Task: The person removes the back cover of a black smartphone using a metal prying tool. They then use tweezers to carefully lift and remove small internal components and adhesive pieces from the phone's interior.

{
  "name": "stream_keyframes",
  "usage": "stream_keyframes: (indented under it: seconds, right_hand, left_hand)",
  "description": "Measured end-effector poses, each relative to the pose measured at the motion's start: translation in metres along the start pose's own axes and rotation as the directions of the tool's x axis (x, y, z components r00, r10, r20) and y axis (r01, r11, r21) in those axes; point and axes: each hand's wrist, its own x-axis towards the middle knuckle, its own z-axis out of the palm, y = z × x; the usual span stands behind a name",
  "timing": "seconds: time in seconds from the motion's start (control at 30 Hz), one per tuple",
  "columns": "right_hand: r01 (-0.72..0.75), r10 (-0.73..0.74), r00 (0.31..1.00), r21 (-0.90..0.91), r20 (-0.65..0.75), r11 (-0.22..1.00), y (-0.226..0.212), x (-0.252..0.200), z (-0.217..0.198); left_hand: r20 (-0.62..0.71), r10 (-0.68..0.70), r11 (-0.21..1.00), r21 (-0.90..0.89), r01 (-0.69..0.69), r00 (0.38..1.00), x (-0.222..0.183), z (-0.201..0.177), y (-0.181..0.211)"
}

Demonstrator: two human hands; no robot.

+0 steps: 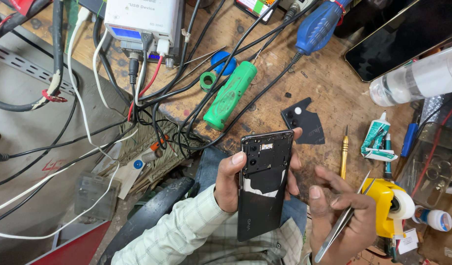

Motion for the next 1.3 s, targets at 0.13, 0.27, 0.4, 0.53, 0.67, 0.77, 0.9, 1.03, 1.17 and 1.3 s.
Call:
stream_keyframes:
  seconds: [0.13,0.27,0.4,0.53,0.67,0.77,0.9,1.03,1.17,1.3]
  right_hand:
    - [-0.008,0.006,1.0,-0.071,-0.031,0.997,0.003,-0.009,-0.001]
    - [-0.03,0.027,0.999,-0.1,-0.034,0.995,0.001,-0.013,-0.003]
    - [-0.017,0.017,0.999,-0.01,-0.033,1.0,0.009,-0.012,-0.007]
    - [-0.081,0.074,0.996,-0.155,-0.05,0.985,0.032,-0.001,-0.01]
    - [-0.069,0.034,0.996,-0.485,-0.08,0.872,0.046,0.01,-0.009]
    - [0.07,-0.055,0.998,-0.592,0.044,0.803,0.046,0.021,-0.005]
    - [0.158,-0.107,0.987,-0.631,0.119,0.76,0.038,0.034,0.0]
    - [0.167,-0.103,0.986,-0.686,0.134,0.708,0.03,0.036,-0.001]
    - [0.175,-0.115,0.984,-0.662,0.133,0.729,0.032,0.034,-0.003]
    - [0.227,-0.176,0.974,-0.638,0.144,0.736,0.034,0.026,-0.003]
  left_hand:
    - [-0.023,-0.013,0.994,0.104,0.015,1.0,-0.005,0.005,-0.001]
    - [-0.015,-0.023,0.988,0.154,0.026,1.0,-0.005,0.007,-0.003]
    - [-0.009,-0.029,0.977,0.209,0.03,1.0,-0.007,0.005,-0.006]
    - [-0.05,-0.011,0.988,0.151,0.018,0.999,-0.003,0.0,-0.008]
    - [-0.115,0.015,0.996,0.085,-0.006,0.993,0.003,-0.006,-0.009]
    - [-0.137,0.041,0.999,-0.01,-0.042,0.99,0.008,-0.009,-0.012]
    - [-0.192,0.061,0.998,0.034,-0.055,0.98,0.01,-0.013,-0.015]
    - [-0.185,0.023,0.996,-0.078,-0.038,0.982,0.013,-0.014,-0.021]
    - [-0.13,-0.022,0.981,-0.195,-0.004,0.991,0.012,-0.014,-0.031]
    - [-0.062,-0.11,0.919,-0.386,0.078,0.992,0.007,-0.015,-0.034]
